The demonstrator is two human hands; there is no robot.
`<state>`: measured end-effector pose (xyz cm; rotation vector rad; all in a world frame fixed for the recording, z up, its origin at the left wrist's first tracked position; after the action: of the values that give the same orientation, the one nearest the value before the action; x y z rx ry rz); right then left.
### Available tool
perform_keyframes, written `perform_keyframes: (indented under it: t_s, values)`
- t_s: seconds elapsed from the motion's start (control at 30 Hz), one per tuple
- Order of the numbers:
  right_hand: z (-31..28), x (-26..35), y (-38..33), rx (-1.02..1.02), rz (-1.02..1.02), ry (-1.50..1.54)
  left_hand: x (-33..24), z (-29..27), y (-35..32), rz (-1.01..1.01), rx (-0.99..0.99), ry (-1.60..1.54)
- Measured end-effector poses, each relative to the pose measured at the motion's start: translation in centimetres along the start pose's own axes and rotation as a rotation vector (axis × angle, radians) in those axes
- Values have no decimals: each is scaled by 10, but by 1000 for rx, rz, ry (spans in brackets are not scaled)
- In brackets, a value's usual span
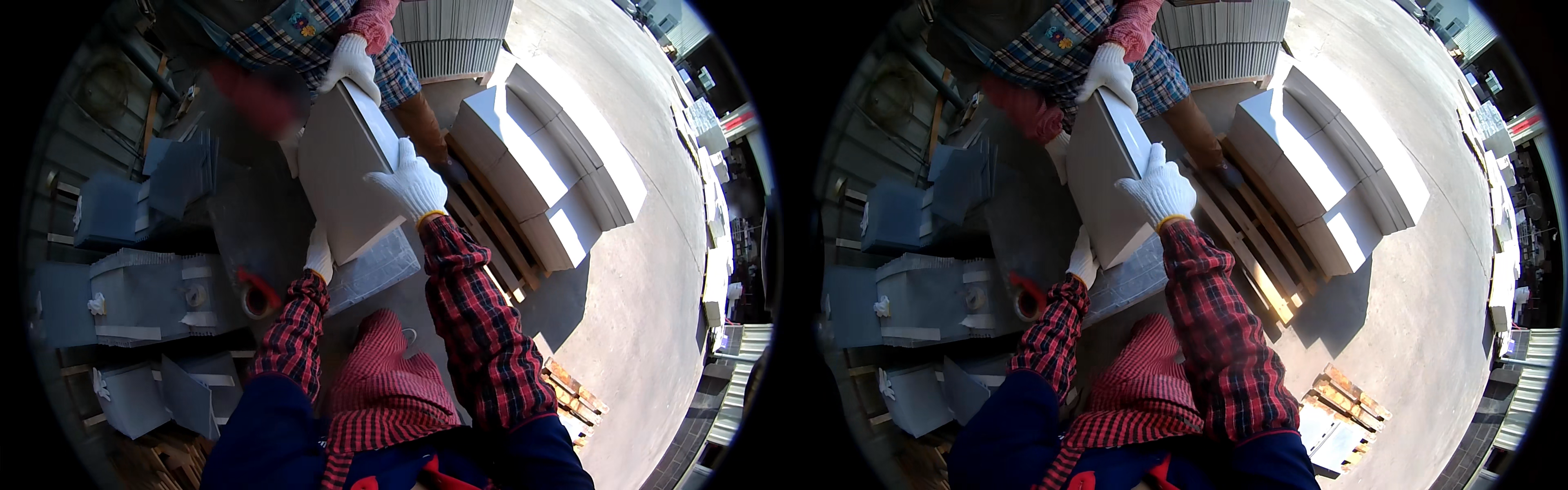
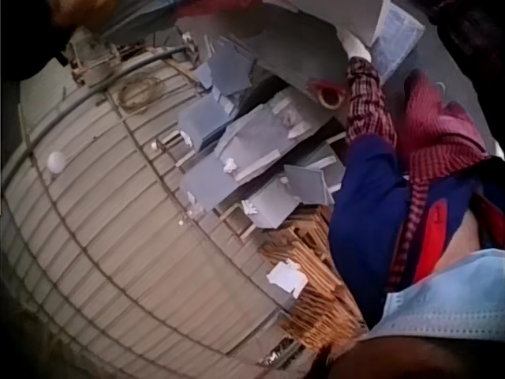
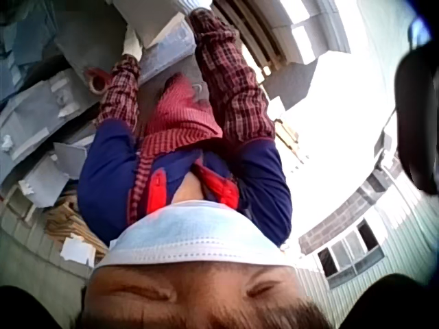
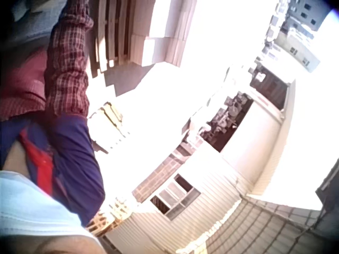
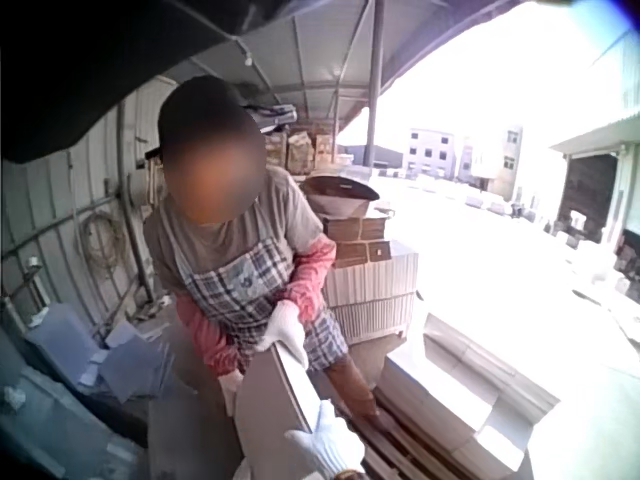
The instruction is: The person assembles flat-pack furniture by handling gray panels, cardboard spacers, and tape. They place panels on a workbench, insert cardboard between them, and secure the stack with tape while a coworker assists.
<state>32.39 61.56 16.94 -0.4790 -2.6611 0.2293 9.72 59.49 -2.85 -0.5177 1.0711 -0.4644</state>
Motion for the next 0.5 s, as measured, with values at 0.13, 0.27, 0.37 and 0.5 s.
perform_keyframes:
  t_s: [0.13,0.27,0.37,0.5]
  values:
    - [10,-60,43,98,7,99,20,-3,19,98,-216,317]
    - [57,-146,83,169,-10,363,13,31,1,76,-226,268]
    - [69,-188,87,324,-23,697,4,25,24,26,-92,160]
    - [92,-251,78,385,4,1029,0,34,40,-75,-73,230]
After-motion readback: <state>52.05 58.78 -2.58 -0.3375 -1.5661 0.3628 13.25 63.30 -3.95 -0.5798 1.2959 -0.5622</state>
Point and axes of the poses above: each hand's wrist, its own y-axis towards the middle knuckle, its own z-axis out of the palm, x = y × z, the point moved 2 cm from there along y, towards the middle knuckle, and after that the axes turned 9 degrees about -y, right-handed, at the moved point
